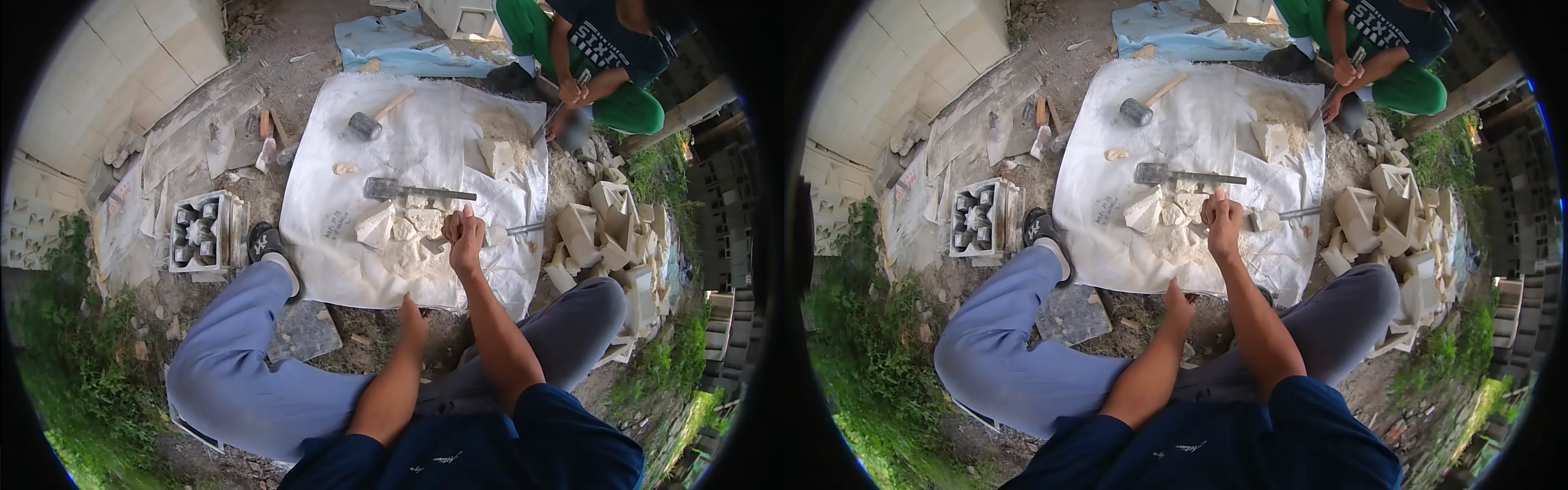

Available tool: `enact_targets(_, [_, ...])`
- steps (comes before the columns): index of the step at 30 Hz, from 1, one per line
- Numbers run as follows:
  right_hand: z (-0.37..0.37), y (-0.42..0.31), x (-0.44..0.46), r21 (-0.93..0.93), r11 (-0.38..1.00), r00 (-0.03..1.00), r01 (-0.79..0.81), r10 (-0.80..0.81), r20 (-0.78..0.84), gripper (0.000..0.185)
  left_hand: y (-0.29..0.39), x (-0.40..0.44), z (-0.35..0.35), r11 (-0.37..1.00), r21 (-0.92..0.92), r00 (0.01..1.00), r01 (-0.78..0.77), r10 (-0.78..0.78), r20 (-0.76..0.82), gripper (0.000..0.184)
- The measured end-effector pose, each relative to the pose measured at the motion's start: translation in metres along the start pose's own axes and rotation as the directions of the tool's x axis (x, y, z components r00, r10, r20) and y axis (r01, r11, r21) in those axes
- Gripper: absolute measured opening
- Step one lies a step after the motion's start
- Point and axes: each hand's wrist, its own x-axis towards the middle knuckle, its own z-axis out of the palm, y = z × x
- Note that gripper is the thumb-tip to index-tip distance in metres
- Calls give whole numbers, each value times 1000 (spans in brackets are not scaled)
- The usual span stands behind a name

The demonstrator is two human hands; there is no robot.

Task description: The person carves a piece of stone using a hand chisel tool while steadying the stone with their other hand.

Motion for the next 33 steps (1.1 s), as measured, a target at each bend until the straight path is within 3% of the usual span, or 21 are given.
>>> enact_targets(3, [20, -23, -1, -138, 985, 995, 99, -97, 20, 59, -1, -5, -5, 1000, 21, 999, -18, 17, 33, 52])
enact_targets(5, [22, -23, -1, -456, 888, 998, 57, -67, -4, 57, -2, -2, -7, 999, 44, 1000, -26, 26, -4, 53])
enact_targets(9, [-13, 50, 6, -538, 842, 999, 45, -32, 34, 58, 4, -14, -6, 999, 27, 999, -45, 44, 10, 56])
enact_targets(11, [-11, 39, 14, -485, 873, 999, -44, 36, -26, 56, 9, -25, -2, 998, 18, 998, -65, 65, 16, 57])
enact_targets(16, [5, -15, 9, -451, 893, 995, -19, 63, 82, 54, 9, -29, 3, 999, 19, 996, -32, 33, -82, 55])
enact_targets(19, [-25, 42, 13, -537, 843, 995, -6, 60, 82, 52, 8, -34, 6, 995, 28, 993, -94, 95, -71, 51])
enact_targets(21, [-34, 55, 19, -457, 889, 998, 26, 6, 69, 51, 5, -18, 6, 993, -50, 993, -108, 105, -50, 45])
enact_targets(23, [-19, 30, 19, -333, 940, 998, -68, 63, -26, 50, 5, -11, 0, 996, 14, 996, -92, 93, -19, 42])
enact_targets(24, [-14, 14, 18, -364, 930, 998, -53, 56, -2, 52, 8, -10, -1, 994, 78, 997, -80, 80, 11, 39])
enact_targets(28, [-18, 23, 23, -440, 898, 999, -25, 42, 31, 55, -3, -16, -1, 990, 55, 990, -132, 134, -34, 39])
enact_targets(30, [-31, 40, 24, -474, 880, 999, -9, 24, 26, 55, -3, -14, 1, 981, 193, 1000, 6, -7, 0, 39])
enact_targets(33, [-34, 48, 29, -488, 873, 1000, 21, -21, 6, 55, -4, -10, 2, 980, 199, 999, 7, -17, 50, 43])
